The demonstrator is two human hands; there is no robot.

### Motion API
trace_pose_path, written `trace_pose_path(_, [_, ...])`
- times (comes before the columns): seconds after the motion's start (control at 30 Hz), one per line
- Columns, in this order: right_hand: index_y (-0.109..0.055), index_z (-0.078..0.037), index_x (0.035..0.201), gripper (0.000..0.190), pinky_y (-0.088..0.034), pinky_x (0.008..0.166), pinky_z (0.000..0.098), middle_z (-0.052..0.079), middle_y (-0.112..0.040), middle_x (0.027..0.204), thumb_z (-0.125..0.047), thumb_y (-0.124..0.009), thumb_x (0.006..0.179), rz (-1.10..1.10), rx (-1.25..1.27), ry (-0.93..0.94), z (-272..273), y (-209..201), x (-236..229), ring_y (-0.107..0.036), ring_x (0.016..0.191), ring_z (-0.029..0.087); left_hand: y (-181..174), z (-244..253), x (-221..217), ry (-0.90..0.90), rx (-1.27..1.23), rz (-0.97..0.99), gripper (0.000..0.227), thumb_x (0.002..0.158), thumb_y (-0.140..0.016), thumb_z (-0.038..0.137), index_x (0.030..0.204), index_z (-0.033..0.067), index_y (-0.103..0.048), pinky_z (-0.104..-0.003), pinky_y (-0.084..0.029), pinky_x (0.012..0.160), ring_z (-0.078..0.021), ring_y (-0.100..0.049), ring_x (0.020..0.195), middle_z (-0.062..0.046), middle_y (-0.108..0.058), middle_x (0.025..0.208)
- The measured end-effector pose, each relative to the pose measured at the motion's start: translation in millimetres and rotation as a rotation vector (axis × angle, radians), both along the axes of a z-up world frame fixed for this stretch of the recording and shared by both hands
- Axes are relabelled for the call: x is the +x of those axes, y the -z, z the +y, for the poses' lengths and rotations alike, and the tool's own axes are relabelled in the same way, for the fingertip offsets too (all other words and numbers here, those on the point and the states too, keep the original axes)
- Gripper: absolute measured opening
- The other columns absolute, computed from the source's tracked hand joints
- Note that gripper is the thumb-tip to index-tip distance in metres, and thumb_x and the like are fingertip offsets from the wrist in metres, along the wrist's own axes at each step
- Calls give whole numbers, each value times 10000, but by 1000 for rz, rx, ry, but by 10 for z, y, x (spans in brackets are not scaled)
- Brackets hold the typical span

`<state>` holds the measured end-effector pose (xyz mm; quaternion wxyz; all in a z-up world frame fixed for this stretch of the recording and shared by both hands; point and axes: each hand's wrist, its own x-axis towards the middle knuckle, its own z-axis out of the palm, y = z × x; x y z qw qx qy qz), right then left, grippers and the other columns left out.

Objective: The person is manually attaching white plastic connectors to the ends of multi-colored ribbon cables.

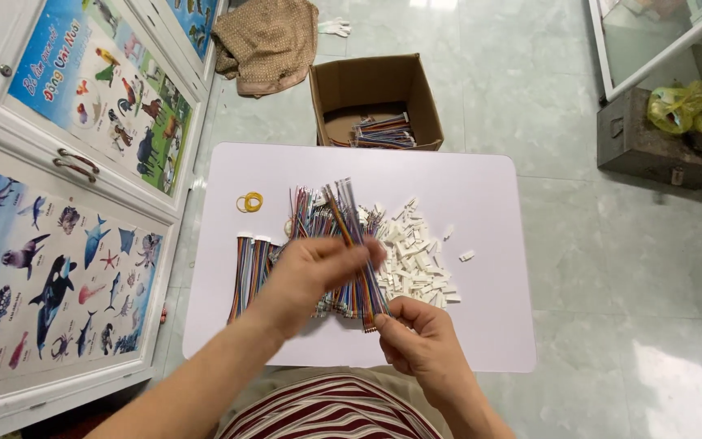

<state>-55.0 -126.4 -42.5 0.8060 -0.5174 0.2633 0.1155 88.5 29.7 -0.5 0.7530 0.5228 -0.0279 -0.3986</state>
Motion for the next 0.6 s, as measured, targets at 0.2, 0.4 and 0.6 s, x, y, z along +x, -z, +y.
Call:
trace_pose_path(0.2, [-744,-51,979,147,-331,445,228,-21,-564,596,-145,-656,908,93,-170,10,8,-200,96,-457,499,56,353,-19,-356,164,97,112,282,920,-719,209,1075,-16,-786,-295,-578,864,-140,-724,897,-102,-784,943])
trace_pose_path(0.4, [-719,15,868,178,-372,469,238,-11,-563,594,-146,-676,929,32,-248,-79,17,-114,38,-477,514,60,293,31,-115,93,32,230,291,959,-682,202,1029,-74,-743,-323,-587,827,-163,-719,857,-121,-783,990])
trace_pose_path(0.6, [-742,-7,889,154,-291,429,255,-7,-517,546,-149,-688,915,102,-166,-119,13,-151,-61,-423,464,71,35,75,233,4,53,116,260,979,-651,175,1024,-62,-748,-304,-563,828,-153,-707,875,-129,-789,1039])
